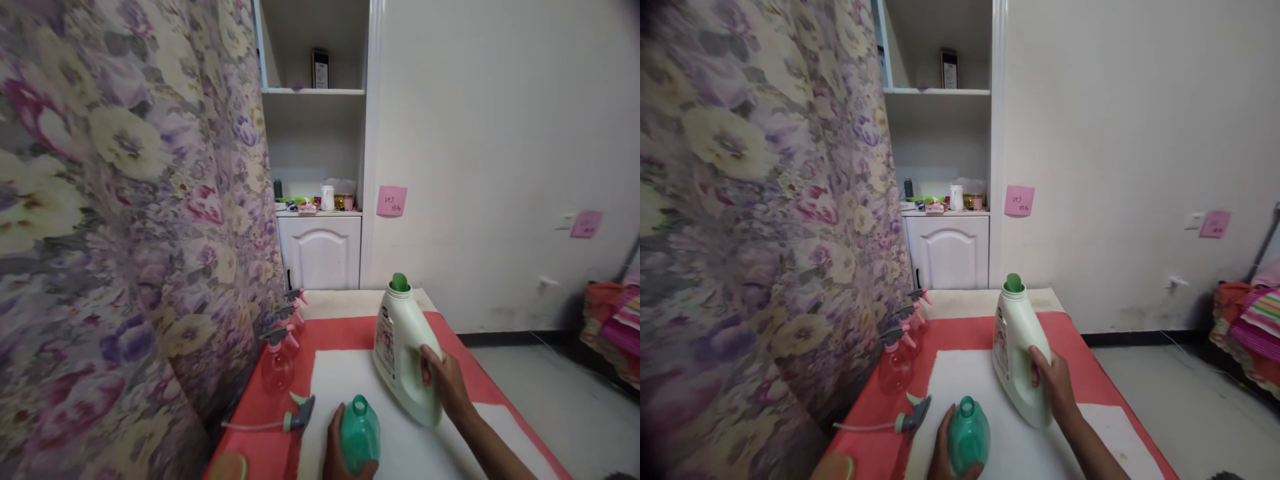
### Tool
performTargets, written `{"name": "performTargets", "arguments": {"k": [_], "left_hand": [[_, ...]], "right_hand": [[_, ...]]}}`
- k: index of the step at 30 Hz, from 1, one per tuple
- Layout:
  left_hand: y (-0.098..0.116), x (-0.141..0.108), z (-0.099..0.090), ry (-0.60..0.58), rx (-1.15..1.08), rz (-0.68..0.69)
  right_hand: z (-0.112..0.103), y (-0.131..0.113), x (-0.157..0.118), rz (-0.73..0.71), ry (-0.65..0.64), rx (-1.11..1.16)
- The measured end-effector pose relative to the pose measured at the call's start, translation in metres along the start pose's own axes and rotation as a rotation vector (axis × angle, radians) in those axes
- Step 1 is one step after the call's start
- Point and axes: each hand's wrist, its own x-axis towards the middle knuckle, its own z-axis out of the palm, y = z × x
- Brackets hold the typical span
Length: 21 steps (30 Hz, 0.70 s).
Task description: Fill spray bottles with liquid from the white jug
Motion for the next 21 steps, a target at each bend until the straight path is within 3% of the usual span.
{"name": "performTargets", "arguments": {"k": [4, 10, 17, 21], "left_hand": [[0.005, -0.002, 0.003, 0.040, 0.040, 0.077], [0.023, -0.003, 0.000, 0.033, 0.028, 0.031], [0.044, -0.005, -0.004, 0.008, 0.038, -0.022], [0.046, 0.005, -0.007, -0.010, 0.021, -0.012]], "right_hand": [[-0.034, -0.001, -0.018, 0.028, 0.000, -0.038], [-0.070, 0.013, -0.048, 0.047, -0.068, -0.080], [-0.080, 0.044, -0.072, 0.103, -0.072, 0.017], [-0.082, 0.052, -0.077, 0.096, -0.054, 0.019]]}}
